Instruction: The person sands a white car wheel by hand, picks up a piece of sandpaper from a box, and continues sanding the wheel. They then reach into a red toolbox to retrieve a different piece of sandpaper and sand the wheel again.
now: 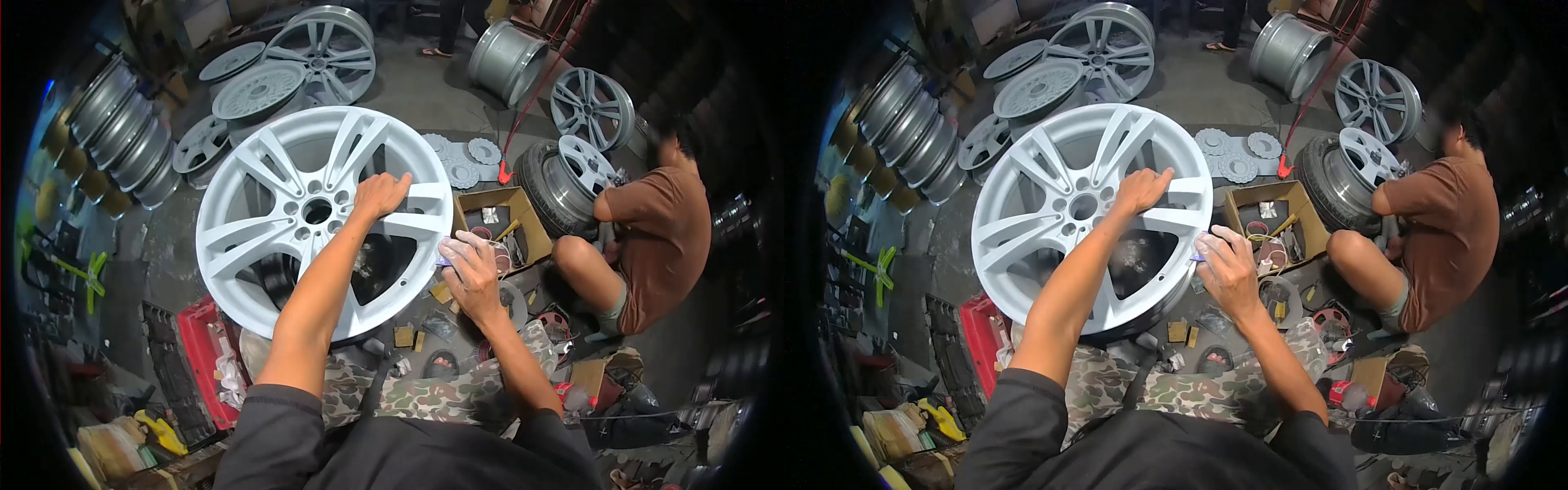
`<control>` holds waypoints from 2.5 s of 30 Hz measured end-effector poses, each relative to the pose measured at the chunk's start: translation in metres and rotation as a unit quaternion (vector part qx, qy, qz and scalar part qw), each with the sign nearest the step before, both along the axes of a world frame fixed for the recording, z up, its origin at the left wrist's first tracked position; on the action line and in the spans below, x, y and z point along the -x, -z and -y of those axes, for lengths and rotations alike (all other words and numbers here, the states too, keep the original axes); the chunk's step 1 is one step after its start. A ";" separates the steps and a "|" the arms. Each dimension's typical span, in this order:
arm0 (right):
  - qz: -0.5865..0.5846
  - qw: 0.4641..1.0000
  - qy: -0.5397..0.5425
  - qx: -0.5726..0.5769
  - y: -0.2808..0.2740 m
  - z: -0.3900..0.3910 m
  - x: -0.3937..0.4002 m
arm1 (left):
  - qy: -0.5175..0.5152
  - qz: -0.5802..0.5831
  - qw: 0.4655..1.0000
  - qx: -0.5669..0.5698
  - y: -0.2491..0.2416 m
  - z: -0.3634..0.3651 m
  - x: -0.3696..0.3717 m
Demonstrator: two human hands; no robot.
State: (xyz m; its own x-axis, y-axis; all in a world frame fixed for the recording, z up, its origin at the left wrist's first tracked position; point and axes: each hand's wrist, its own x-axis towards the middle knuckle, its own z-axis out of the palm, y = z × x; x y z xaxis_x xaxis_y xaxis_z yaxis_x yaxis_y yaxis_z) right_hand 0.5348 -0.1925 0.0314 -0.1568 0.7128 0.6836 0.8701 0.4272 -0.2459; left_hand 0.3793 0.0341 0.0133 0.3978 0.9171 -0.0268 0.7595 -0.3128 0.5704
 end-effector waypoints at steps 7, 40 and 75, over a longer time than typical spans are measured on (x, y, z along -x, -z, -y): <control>-0.007 1.000 0.013 -0.004 0.003 -0.002 0.000 | -0.005 -0.004 1.000 0.000 0.007 -0.004 -0.001; -0.161 0.983 0.092 -0.005 0.025 -0.022 0.008 | 0.003 0.003 1.000 -0.001 0.002 0.003 0.001; -0.074 0.993 0.089 -0.007 0.005 -0.021 0.015 | 0.002 0.000 1.000 -0.002 0.000 0.002 0.000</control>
